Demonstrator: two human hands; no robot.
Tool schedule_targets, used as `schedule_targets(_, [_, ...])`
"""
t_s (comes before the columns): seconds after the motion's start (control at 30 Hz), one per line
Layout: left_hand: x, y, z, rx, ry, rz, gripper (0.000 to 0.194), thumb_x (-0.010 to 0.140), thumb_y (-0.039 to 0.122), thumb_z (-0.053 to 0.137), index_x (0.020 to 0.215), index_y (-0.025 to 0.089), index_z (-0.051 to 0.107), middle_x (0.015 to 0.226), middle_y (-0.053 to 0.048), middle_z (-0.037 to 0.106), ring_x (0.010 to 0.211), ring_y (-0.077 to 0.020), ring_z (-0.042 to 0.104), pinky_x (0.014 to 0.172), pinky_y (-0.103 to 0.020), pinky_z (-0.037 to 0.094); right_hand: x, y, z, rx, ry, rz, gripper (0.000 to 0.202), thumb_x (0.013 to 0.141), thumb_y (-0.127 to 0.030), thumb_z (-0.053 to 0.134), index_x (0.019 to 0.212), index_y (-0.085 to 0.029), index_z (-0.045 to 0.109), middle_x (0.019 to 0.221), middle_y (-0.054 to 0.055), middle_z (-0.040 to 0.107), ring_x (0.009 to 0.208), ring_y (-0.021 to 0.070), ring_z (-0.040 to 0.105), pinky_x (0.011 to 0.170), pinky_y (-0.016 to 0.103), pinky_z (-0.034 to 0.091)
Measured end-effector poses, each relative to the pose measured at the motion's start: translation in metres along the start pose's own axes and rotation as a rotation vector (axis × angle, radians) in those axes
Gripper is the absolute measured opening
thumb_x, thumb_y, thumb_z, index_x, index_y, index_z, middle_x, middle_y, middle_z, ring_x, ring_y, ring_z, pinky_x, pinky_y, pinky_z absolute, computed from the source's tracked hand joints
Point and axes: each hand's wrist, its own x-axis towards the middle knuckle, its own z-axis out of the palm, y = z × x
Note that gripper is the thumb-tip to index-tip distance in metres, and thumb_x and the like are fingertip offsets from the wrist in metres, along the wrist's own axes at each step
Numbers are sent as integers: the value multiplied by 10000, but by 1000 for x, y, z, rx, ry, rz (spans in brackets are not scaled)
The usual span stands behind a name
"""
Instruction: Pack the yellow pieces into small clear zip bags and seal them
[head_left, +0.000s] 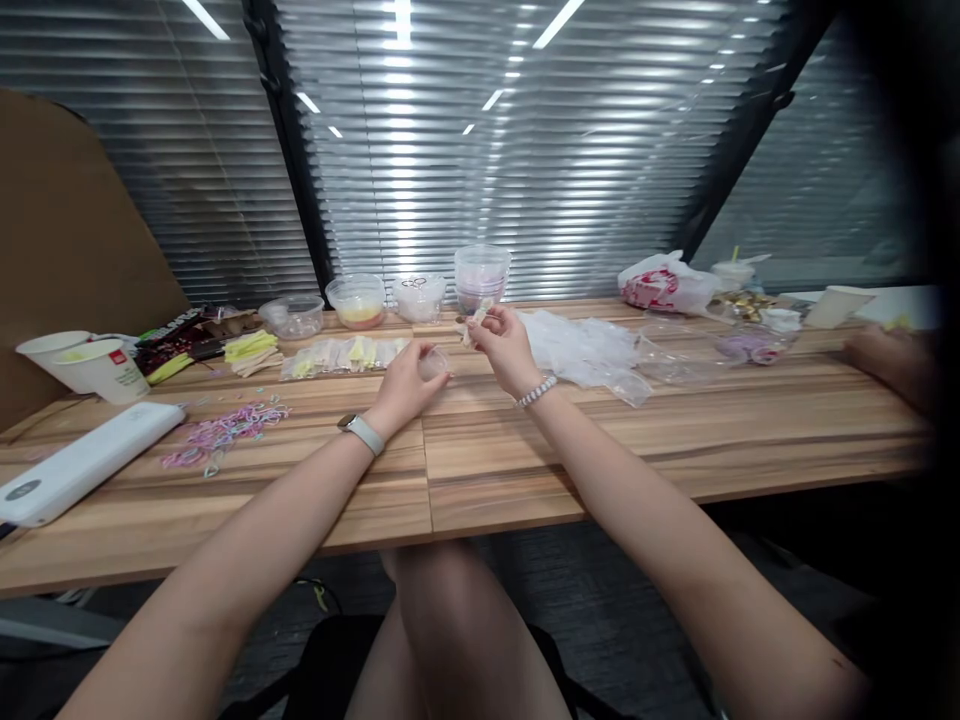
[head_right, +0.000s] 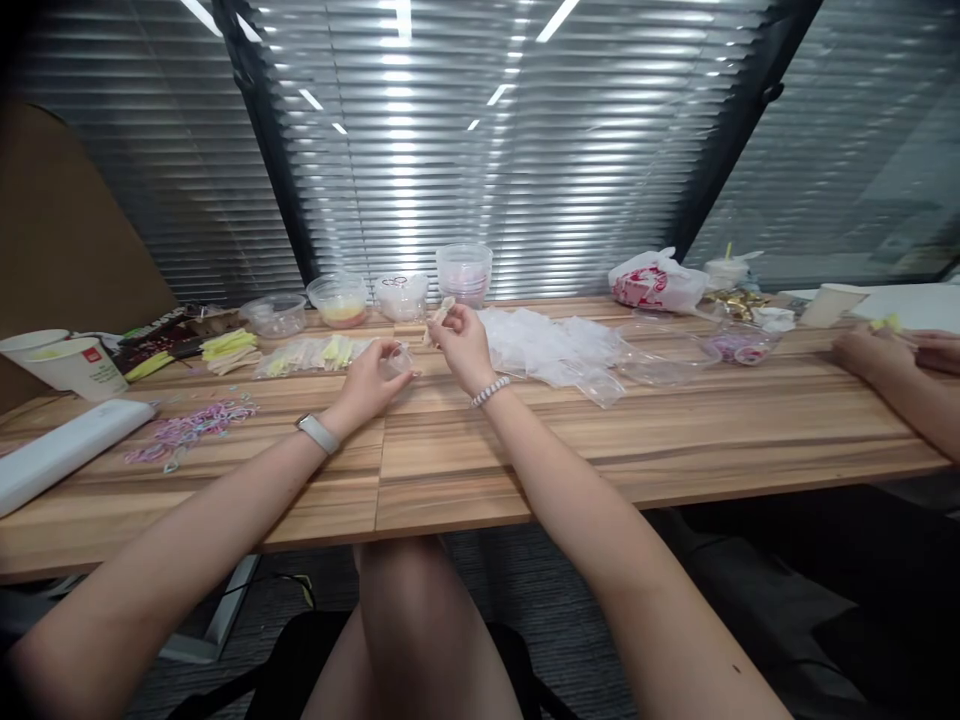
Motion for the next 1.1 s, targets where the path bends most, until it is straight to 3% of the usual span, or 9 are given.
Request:
schedule_targets(0.07, [0, 1, 0, -10, -13, -9, 458, 765, 370, 772, 1132, 199, 557, 1091, -55, 660, 1039, -230, 624, 910, -369, 484, -3, 5, 5, 26, -9, -29, 677, 697, -370, 787, 1256, -229, 432, 985, 39, 650, 757, 147, 623, 698, 301, 536])
schedule_targets(0.13, [-1, 2, 0, -16, -23, -15, 466, 764, 375, 773, 1136, 197, 556, 1097, -60, 658, 1039, -235, 623, 908, -373, 483, -4, 10, 8, -13, -24, -77, 752, 707, -377, 776, 1331, -251, 375, 1022, 47, 631, 773, 158, 639, 729, 327, 566])
schedule_targets(0.37, [-1, 9, -4, -54, -25, -29, 463, 773, 355, 764, 1160, 203, 559, 1123, -61, 653, 1055, -236, 616, 915, -376, 477, -6, 20, 6, -355, -106, -297, 364, 811, -358, 697, 1131, -197, 632, 947, 56, 661, 861, 197, 652, 791, 357, 573])
schedule_targets(0.53, [1, 8, -4, -62, -10, -25, 441, 776, 360, 760, 1134, 199, 560, 1109, -59, 655, 1051, -231, 619, 905, -367, 475, -12, 13, 6, -541, -162, -476, 229, 903, -309, 592, 1062, -200, 716, 1070, 59, 705, 1023, 217, 650, 907, 381, 530])
schedule_targets(0.63, [1, 8, -2, -70, 4, -13, 426, 781, 352, 753, 1128, 200, 559, 1090, -54, 661, 1023, -225, 626, 881, -357, 480, -17, 8, 7, -558, -142, -444, 248, 855, -330, 666, 1057, -188, 697, 1019, 59, 706, 961, 221, 659, 888, 384, 523])
schedule_targets(0.8, [0, 11, -2, -55, 4, 19, 394, 790, 321, 742, 1113, 198, 554, 1097, -52, 659, 1022, -215, 625, 871, -344, 487, -21, 5, 10, -592, -170, -385, 150, 839, -354, 698, 813, -207, 716, 898, 52, 680, 914, 224, 627, 901, 398, 486])
schedule_targets(0.93, [-1, 14, -4, -54, -6, 30, 397, 795, 299, 739, 1124, 186, 547, 1123, -70, 651, 1051, -220, 620, 896, -348, 493, -20, 13, 10, -584, -112, -386, 136, 806, -352, 731, 820, -219, 760, 1018, 73, 623, 1016, 227, 593, 973, 411, 453])
schedule_targets(1.1, [-1, 13, -5, -43, -16, 57, 367, 803, 284, 734, 1109, 185, 556, 1100, -64, 643, 1021, -208, 617, 880, -334, 490, -16, 23, 8, -528, -161, -306, 180, 825, -387, 714, 877, -229, 780, 1156, 76, 601, 1115, 231, 567, 1027, 407, 435])
